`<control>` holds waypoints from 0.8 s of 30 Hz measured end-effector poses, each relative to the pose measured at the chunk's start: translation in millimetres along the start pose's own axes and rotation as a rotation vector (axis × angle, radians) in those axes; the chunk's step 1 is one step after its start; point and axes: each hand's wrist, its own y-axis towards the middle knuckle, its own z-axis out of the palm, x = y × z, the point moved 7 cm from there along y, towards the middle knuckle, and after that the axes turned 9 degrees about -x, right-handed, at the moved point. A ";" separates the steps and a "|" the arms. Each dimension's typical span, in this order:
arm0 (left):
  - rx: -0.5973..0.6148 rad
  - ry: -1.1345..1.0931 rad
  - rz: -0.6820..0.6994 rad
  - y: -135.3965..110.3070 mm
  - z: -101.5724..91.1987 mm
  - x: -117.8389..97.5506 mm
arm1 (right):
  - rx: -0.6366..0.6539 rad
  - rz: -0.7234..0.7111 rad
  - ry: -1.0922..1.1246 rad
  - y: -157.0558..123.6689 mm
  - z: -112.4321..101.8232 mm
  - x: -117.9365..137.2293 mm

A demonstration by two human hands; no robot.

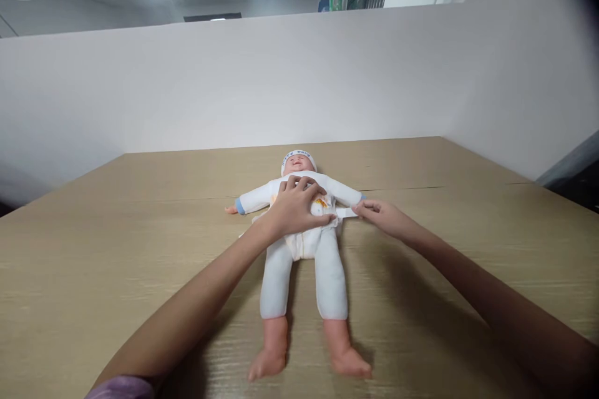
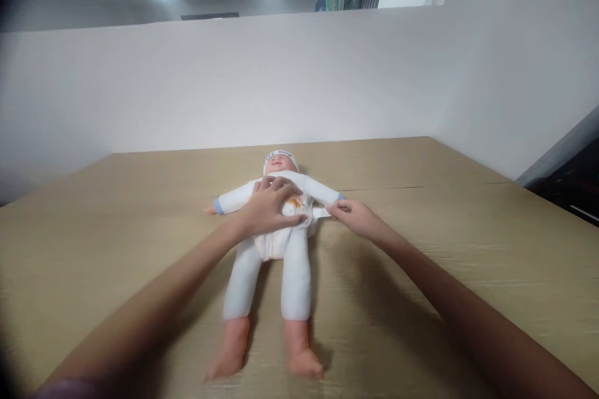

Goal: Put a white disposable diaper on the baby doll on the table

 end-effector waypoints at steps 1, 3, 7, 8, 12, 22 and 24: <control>0.001 -0.004 0.002 0.1 0.6 0.3 | 0.011 0.022 0.043 5.7 -0.7 6.2; -0.004 -0.008 0.007 0.4 1.1 0.9 | 0.027 0.013 0.067 19.2 3.7 22.5; -0.017 -0.006 0.008 0.2 1.7 1.4 | 0.036 -0.064 -0.012 43.3 31.5 51.4; -0.015 -0.011 -0.001 0.1 2.0 1.6 | 0.032 -0.061 -0.041 45.7 39.4 54.6; 0.006 -0.068 -0.055 0.3 1.9 4.2 | -0.096 -0.104 -0.052 31.9 52.8 64.8; -0.095 -0.594 -0.132 -16.7 -18.9 32.7 | -0.055 -0.704 -0.183 -36.8 55.5 76.2; -0.207 -0.582 -0.182 -36.0 -23.1 52.5 | -0.056 -0.707 -0.196 -35.2 56.1 69.2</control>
